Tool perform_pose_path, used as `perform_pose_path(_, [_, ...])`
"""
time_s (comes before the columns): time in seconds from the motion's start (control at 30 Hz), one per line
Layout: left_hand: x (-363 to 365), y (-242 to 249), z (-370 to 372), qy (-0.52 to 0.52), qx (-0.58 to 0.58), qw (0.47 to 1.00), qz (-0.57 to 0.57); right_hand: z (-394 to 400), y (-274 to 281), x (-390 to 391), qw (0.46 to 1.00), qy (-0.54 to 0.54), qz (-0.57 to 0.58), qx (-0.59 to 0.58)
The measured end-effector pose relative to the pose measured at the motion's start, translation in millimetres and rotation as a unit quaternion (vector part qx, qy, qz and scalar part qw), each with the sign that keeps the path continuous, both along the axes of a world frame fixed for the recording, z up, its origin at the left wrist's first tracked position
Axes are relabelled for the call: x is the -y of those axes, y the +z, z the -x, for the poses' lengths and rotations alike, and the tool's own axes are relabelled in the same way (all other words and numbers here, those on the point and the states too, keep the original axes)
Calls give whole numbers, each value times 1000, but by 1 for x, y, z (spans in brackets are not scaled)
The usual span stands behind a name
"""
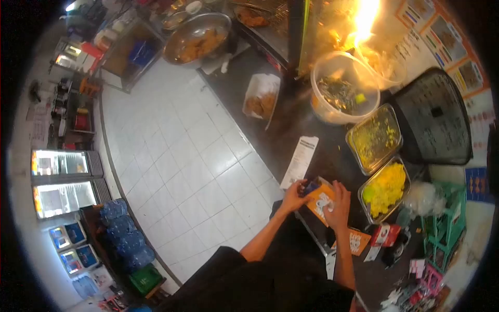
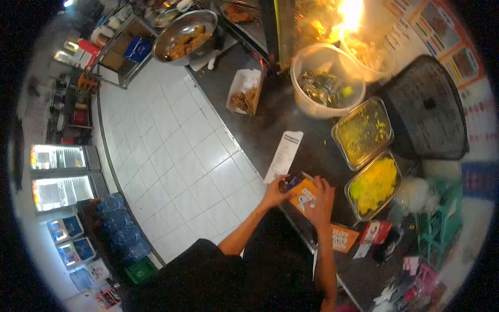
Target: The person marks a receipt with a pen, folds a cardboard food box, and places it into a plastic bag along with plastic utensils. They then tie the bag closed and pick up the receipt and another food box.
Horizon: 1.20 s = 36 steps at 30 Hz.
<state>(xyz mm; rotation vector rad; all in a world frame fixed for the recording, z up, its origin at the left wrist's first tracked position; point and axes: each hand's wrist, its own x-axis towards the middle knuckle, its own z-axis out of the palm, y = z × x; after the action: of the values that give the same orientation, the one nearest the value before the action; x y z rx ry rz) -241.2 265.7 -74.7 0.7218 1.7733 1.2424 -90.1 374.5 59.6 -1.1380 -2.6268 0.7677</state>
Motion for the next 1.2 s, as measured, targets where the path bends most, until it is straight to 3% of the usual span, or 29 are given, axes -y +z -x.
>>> perform_pose_path(0.03, [0, 8, -3, 25, -39, 999, -14, 16, -4, -11, 998, 36, 49, 16])
perform_pose_path(0.1, [3, 31, -1, 44, 53, 995, 68, 43, -16, -25, 981, 103, 152, 58])
perform_pose_path(0.13, [7, 29, -7, 73, 46, 996, 34, 54, -22, -30, 981, 134, 125, 59])
perform_pose_path(0.23, [14, 16, -18, 137, 1, 991, -2, 72, -32, -52, 931, 169, 319, 44])
perform_pose_path(0.4, [19, 17, -26, 180, 74, 981, 16, 71, -33, -50, 941, 138, 307, 43])
perform_pose_path(0.43, [18, 16, -28, 184, 53, 980, 46, 71, -36, -50, 943, 146, 295, 41])
perform_pose_path(0.47, [23, -16, -42, 184, -11, 983, 19, 68, -40, -50, 945, 153, 284, 43])
perform_pose_path(0.5, [23, -6, -37, 171, -19, 985, 14, 67, -43, -51, 948, 165, 270, 42])
perform_pose_path(0.67, [20, 12, -25, 141, -9, 990, 27, 76, -39, -57, 935, 170, 297, 98])
perform_pose_path(0.83, [21, 14, -25, 175, -9, 985, -6, 79, -34, -54, 932, 166, 303, 113])
perform_pose_path(1.2, [25, 11, -24, 160, -42, 986, 2, 76, -29, -50, 940, 171, 284, 86])
